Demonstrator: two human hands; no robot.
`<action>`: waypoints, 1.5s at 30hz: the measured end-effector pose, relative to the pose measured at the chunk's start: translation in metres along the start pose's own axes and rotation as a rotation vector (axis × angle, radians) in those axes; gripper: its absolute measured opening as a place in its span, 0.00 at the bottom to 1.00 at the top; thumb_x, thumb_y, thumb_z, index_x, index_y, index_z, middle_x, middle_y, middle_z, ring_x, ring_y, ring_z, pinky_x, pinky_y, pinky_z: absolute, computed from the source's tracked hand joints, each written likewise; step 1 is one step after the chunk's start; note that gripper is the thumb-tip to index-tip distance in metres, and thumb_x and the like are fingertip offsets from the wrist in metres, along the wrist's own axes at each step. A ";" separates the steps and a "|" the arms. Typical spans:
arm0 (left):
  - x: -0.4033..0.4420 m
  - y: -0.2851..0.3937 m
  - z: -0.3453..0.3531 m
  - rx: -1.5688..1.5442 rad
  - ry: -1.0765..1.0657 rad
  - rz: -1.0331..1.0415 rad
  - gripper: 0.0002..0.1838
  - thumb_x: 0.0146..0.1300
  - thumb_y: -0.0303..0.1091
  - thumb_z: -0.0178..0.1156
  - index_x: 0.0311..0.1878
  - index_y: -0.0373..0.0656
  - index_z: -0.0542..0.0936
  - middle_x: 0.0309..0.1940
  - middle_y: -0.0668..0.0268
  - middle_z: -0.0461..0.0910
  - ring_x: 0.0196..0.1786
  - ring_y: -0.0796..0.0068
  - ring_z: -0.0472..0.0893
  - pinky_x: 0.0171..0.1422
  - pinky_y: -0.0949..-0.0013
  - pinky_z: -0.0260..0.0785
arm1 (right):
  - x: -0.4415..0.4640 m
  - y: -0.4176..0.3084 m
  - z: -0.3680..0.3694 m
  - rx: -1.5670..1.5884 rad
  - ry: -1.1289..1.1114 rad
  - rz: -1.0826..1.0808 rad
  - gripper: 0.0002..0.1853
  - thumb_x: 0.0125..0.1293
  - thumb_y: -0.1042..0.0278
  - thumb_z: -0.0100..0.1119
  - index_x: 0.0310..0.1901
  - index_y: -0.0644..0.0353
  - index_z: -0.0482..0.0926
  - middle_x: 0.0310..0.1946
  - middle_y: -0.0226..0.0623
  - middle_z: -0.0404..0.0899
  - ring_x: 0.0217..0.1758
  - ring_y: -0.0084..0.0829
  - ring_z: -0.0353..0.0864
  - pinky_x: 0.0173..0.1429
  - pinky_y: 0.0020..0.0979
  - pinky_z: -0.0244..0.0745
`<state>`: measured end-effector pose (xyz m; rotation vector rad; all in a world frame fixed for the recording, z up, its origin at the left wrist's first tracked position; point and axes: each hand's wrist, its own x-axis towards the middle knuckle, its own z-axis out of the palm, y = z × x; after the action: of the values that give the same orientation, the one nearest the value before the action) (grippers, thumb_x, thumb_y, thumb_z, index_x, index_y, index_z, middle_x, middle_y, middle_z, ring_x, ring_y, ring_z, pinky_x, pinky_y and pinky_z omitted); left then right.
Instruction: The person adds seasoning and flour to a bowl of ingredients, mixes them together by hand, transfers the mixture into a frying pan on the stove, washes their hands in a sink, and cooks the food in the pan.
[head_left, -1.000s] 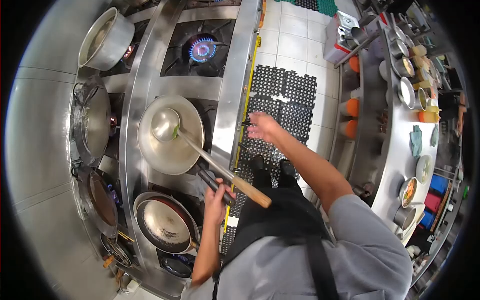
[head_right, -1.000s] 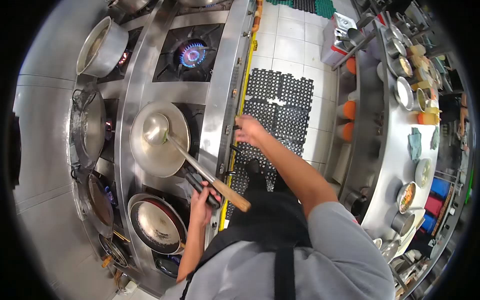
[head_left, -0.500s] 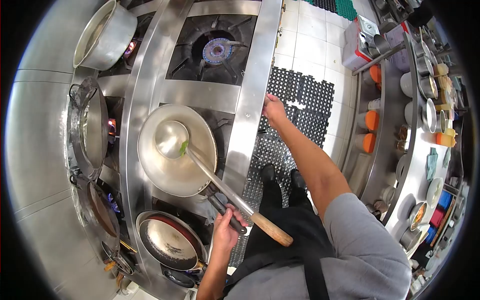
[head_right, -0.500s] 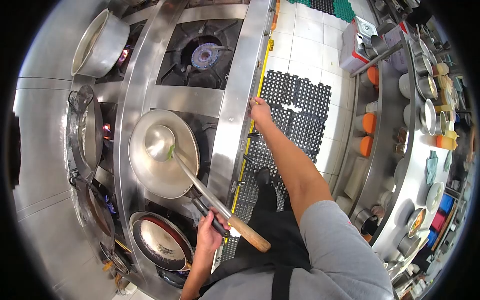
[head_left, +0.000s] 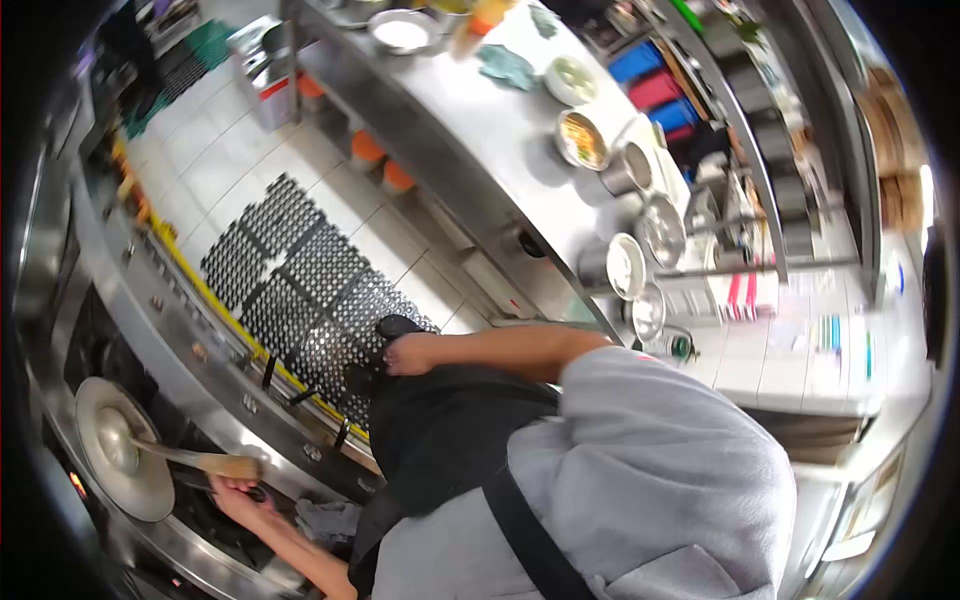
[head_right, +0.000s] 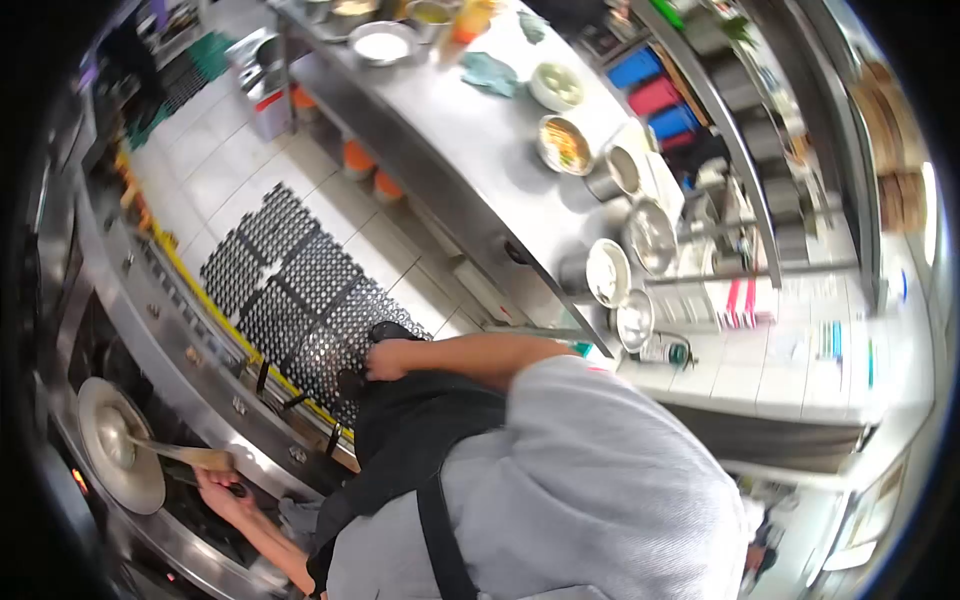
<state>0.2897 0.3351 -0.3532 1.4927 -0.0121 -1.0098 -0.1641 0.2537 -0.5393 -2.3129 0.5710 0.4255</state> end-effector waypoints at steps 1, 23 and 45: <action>0.032 0.008 0.003 -0.024 -0.022 -0.016 0.21 0.78 0.46 0.60 0.26 0.52 0.69 0.19 0.78 0.61 0.20 0.86 0.63 0.23 0.76 0.59 | -0.066 -0.038 -0.056 0.384 -0.050 0.495 0.22 0.69 0.46 0.57 0.50 0.58 0.85 0.46 0.50 0.87 0.52 0.53 0.85 0.57 0.50 0.78; 0.129 -0.040 0.071 -0.213 -0.557 -0.398 0.25 0.74 0.55 0.60 0.36 0.39 0.78 0.37 0.56 0.84 0.40 0.64 0.84 0.45 0.59 0.84 | -0.409 -0.072 -0.117 1.366 1.098 0.876 0.31 0.76 0.39 0.60 0.63 0.60 0.80 0.44 0.37 0.85 0.40 0.27 0.86 0.45 0.31 0.82; -0.155 -0.149 0.315 1.034 -0.875 -0.346 0.21 0.76 0.49 0.62 0.61 0.43 0.79 0.49 0.69 0.84 0.43 0.79 0.84 0.45 0.76 0.75 | -0.488 0.202 -0.163 0.986 1.313 1.414 0.15 0.60 0.59 0.75 0.35 0.65 0.89 0.23 0.42 0.87 0.22 0.33 0.86 0.32 0.35 0.81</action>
<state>-0.0675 0.2019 -0.3374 1.8291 -1.0667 -2.0593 -0.6593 0.1432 -0.3191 -0.6268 2.3072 -0.7574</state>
